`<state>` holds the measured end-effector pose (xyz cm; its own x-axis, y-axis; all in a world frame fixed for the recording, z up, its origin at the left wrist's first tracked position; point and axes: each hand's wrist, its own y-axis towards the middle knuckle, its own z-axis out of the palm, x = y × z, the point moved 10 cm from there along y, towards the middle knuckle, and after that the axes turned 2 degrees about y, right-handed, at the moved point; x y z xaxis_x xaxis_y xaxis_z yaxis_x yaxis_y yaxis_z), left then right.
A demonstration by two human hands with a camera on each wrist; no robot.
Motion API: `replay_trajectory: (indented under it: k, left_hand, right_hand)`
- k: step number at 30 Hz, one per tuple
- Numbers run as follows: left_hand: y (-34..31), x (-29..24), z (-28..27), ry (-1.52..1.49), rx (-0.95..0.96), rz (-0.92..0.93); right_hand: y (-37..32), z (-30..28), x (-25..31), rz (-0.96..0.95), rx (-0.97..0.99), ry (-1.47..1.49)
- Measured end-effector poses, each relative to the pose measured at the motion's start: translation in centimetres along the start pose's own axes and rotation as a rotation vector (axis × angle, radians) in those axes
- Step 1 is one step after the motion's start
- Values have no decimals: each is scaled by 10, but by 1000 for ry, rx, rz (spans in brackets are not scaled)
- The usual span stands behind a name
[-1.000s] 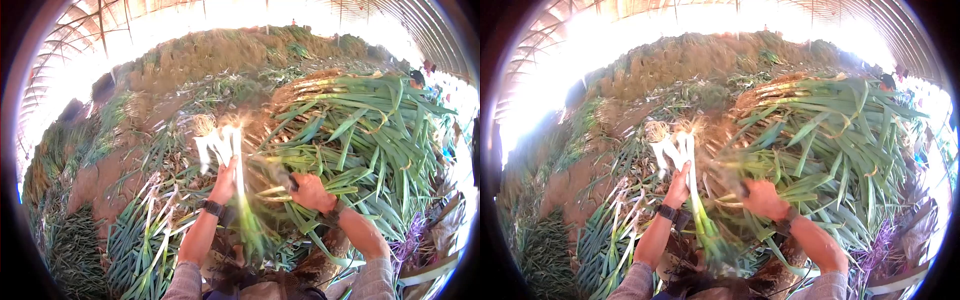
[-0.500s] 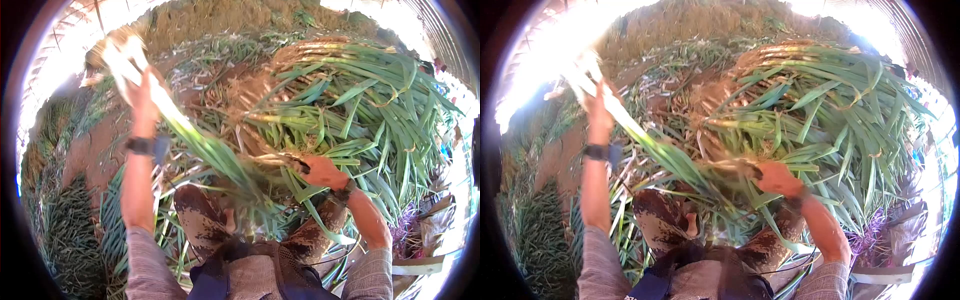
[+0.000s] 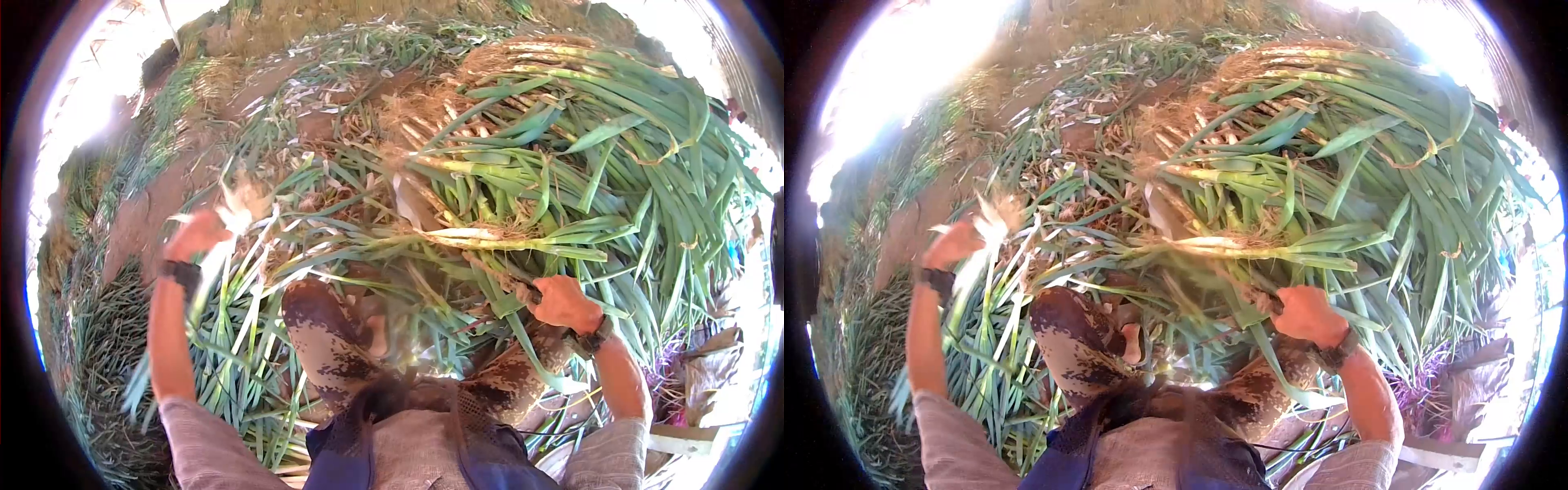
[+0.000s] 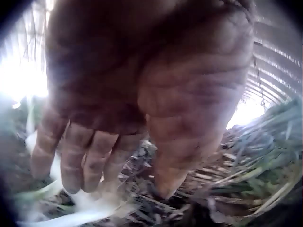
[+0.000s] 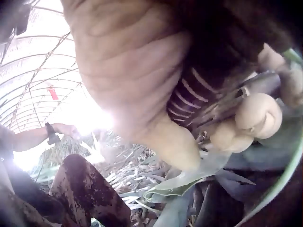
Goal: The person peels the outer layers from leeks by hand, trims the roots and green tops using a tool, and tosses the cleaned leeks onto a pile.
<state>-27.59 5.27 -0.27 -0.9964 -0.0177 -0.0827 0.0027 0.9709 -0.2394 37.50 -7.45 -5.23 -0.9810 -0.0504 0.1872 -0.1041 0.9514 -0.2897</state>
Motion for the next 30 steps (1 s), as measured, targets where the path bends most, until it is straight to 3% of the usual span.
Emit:
replay_trajectory:
  k: [1, 2, 3, 4, 5, 6, 7, 8, 10, 11, 12, 13, 14, 16, 20, 21, 23, 27, 30]
  left_hand:
    - [10, -45, 22, -129, 47, 179]
    - [15, -86, 32, -84, -151, 404]
    - [18, -130, 47, -151, 68, 250]
    - [21, -175, 64, -216, 171, 261]
    - [8, -238, 67, -369, 199, 344]
    - [18, -280, 95, -526, 121, 548]
    - [20, -326, 131, -508, 331, 572]
    - [9, -365, 152, -459, 464, 536]
    - [17, -408, 218, -804, 497, 296]
    - [23, -428, 251, -810, 504, 315]
    - [33, -441, 280, -1252, 527, 167]
    - [39, -450, 297, -1683, 544, -9]
    - [39, -459, 295, -1690, 559, 3]
    - [37, -468, 298, -2123, 590, -188]
    - [67, -469, 299, -2369, 392, -126]
    - [58, -461, 276, -2379, 368, -135]
    - [46, -439, 219, -2338, 240, 57]
    - [42, -402, 116, -2323, 196, 543]
    - [38, -380, 59, -2368, 184, 684]
  right_hand:
    - [0, -1, -2, -12, 5, -7]
    - [-4, -1, -3, -21, 18, -15]
    - [-5, -2, -6, -23, 5, -16]
    - [-6, -4, -9, -17, 7, -32]
    - [-9, -7, -12, -1, -7, -36]
    - [-11, -10, -15, 17, -24, -36]
    - [-18, -15, -15, 24, -36, -54]
    - [-26, -19, -16, 33, -33, -62]
    - [-44, -25, -29, 132, -14, -13]
    - [-55, -33, -32, 151, -34, -12]
    - [-65, -40, -38, 168, -38, -25]
    - [-75, -44, -44, 197, -36, -15]
    - [-84, -47, -49, 225, -33, -4]
    - [-100, -50, -53, 212, -53, 3]
    - [-110, -45, -43, 186, -45, 89]
    - [-110, -49, -34, 186, -58, 113]
    - [-111, -57, -22, 81, -161, 114]
    - [-110, -75, 7, -12, -97, 187]
    - [-111, -84, 12, 11, -50, 370]
